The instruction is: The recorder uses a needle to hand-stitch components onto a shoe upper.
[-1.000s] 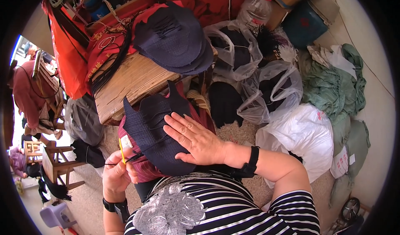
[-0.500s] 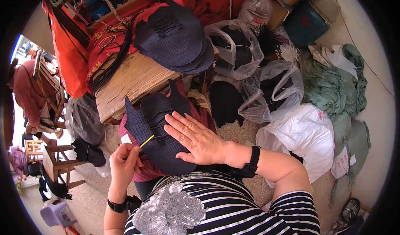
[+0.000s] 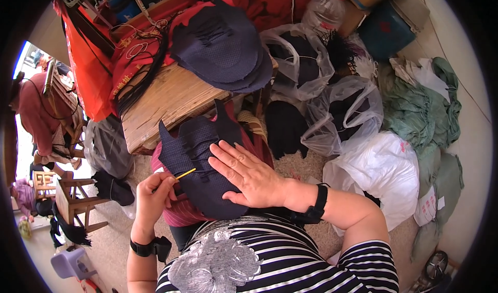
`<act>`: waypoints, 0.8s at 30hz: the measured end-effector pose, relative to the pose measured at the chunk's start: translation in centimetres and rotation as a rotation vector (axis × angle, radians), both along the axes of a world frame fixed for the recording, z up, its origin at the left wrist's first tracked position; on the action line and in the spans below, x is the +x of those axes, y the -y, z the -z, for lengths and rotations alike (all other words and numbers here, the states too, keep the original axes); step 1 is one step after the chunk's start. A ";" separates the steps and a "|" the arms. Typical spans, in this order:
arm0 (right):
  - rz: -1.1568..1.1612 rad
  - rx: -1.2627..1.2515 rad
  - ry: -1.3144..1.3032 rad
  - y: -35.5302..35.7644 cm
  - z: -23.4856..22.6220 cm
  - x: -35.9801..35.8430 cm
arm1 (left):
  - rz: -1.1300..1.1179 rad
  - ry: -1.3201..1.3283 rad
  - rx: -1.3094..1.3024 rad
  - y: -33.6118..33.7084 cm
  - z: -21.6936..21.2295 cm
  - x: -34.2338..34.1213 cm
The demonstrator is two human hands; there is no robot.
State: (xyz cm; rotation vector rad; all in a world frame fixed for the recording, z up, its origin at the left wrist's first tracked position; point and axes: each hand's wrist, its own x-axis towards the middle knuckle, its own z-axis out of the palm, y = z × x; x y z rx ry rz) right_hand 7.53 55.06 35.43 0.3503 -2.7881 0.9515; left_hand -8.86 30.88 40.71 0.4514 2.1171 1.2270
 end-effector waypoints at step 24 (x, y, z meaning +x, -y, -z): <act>-0.021 0.001 0.005 0.0 -0.1 -0.1 | 0.290 -0.459 -0.115 -1.5 0.1 1.6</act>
